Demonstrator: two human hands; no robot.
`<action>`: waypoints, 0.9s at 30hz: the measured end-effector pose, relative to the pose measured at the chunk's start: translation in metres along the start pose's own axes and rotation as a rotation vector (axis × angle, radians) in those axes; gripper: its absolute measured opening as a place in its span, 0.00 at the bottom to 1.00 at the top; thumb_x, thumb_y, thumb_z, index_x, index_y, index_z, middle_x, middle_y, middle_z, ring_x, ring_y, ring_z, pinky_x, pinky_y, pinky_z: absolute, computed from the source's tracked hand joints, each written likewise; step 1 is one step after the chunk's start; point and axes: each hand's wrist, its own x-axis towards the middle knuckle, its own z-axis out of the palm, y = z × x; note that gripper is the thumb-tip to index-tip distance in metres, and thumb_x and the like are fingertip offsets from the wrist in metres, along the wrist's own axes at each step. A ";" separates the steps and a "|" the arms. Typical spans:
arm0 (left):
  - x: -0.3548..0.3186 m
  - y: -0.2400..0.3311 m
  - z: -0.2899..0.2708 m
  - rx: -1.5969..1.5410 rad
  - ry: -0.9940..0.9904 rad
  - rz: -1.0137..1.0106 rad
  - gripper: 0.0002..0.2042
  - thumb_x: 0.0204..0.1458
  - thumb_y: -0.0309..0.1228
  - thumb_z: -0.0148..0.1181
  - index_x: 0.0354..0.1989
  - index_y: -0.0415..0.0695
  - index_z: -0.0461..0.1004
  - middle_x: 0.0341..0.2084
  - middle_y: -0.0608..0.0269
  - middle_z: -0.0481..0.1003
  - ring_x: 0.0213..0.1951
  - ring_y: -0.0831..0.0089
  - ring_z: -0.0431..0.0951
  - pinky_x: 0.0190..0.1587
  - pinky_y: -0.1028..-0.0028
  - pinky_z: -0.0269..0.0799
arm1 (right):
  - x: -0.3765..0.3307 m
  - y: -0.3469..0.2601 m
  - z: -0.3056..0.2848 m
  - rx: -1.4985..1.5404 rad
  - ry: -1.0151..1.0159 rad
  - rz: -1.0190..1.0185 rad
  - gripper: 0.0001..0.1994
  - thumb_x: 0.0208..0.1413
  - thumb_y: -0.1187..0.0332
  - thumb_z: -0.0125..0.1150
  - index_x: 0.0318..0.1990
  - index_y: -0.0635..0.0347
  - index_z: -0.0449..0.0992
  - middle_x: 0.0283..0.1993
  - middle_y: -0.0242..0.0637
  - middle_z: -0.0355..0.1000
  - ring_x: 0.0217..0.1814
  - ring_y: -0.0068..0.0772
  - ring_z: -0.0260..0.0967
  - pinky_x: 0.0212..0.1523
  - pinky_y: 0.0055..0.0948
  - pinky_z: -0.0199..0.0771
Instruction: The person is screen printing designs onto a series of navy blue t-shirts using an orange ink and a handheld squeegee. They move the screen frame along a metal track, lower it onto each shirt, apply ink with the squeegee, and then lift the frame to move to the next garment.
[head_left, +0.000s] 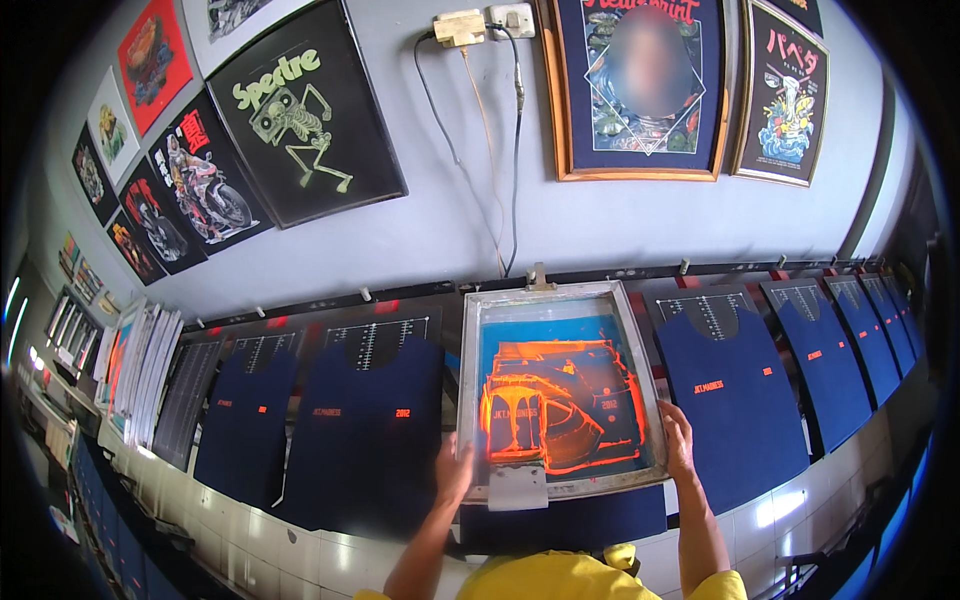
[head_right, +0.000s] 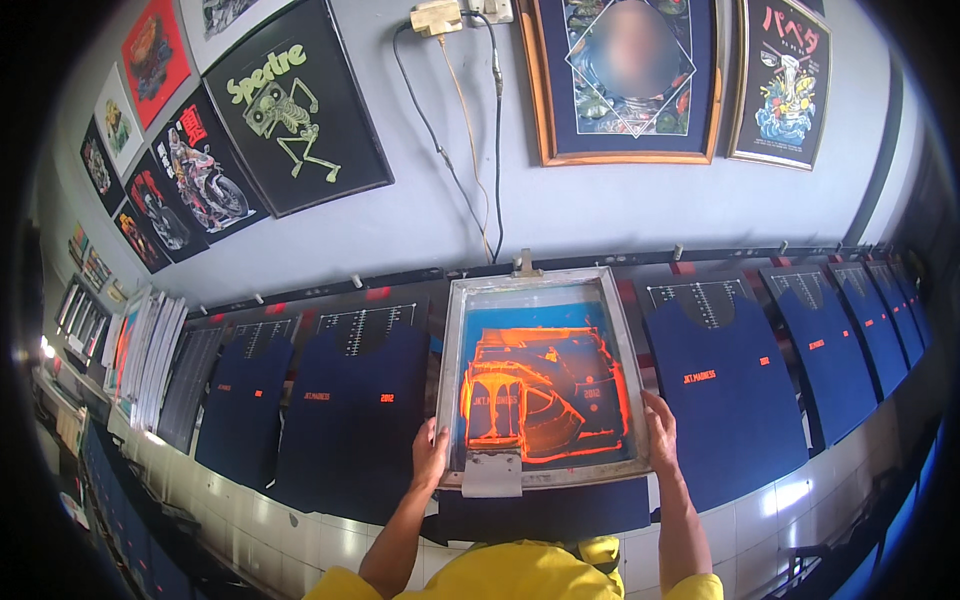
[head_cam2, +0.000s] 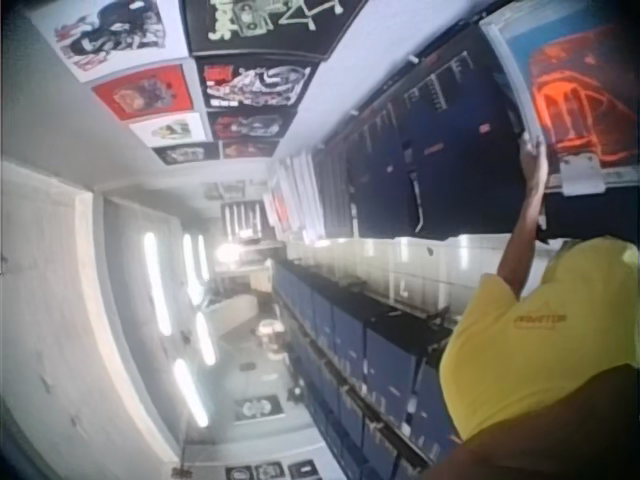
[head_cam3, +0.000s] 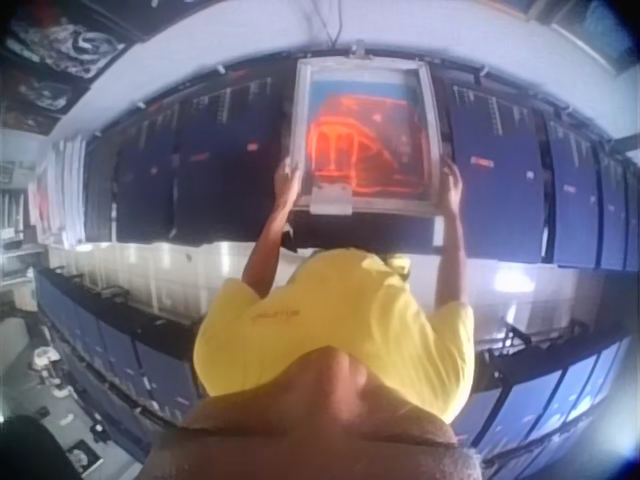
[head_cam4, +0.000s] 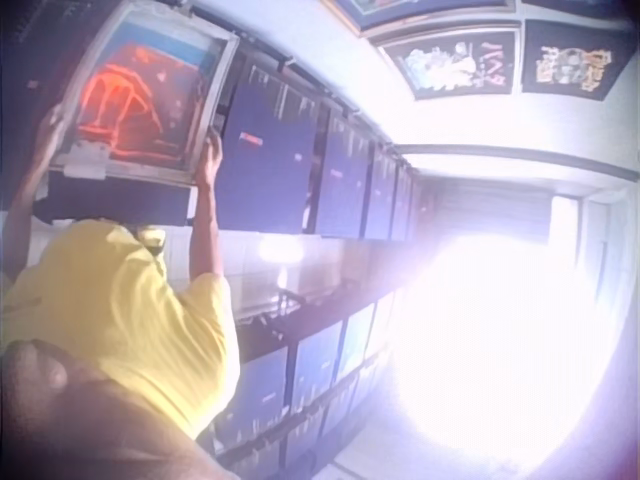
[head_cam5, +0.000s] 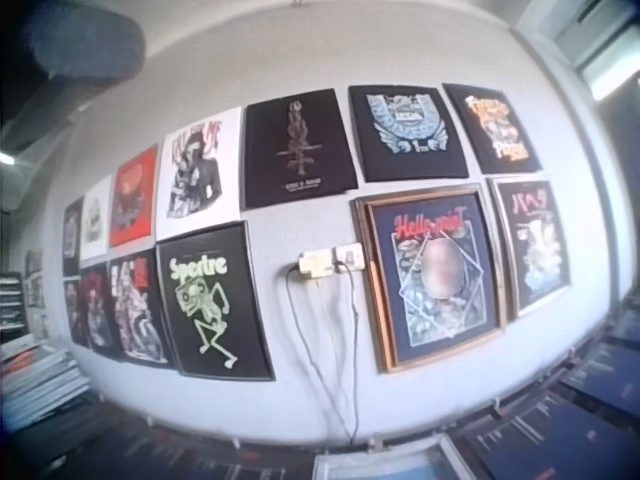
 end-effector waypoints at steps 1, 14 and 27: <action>0.003 -0.013 0.001 0.025 0.018 0.054 0.27 0.64 0.35 0.58 0.65 0.28 0.63 0.60 0.42 0.72 0.63 0.61 0.71 0.65 0.67 0.63 | 0.000 0.006 0.002 -0.012 0.022 -0.009 0.29 0.64 0.53 0.56 0.64 0.68 0.70 0.64 0.45 0.70 0.70 0.39 0.63 0.71 0.36 0.56; -0.014 -0.019 -0.022 0.008 -0.092 -0.039 0.27 0.65 0.33 0.54 0.68 0.27 0.61 0.65 0.40 0.68 0.66 0.59 0.70 0.67 0.69 0.62 | 0.000 0.013 0.007 -0.400 0.043 0.061 0.28 0.68 0.58 0.56 0.68 0.67 0.64 0.69 0.49 0.66 0.74 0.41 0.59 0.72 0.36 0.56; -0.036 -0.008 -0.010 -0.295 0.049 -0.077 0.27 0.63 0.31 0.57 0.67 0.28 0.64 0.62 0.48 0.70 0.63 0.65 0.69 0.66 0.70 0.60 | 0.015 -0.001 0.002 -0.029 0.010 0.015 0.36 0.65 0.45 0.56 0.71 0.62 0.62 0.69 0.49 0.65 0.73 0.40 0.60 0.72 0.38 0.57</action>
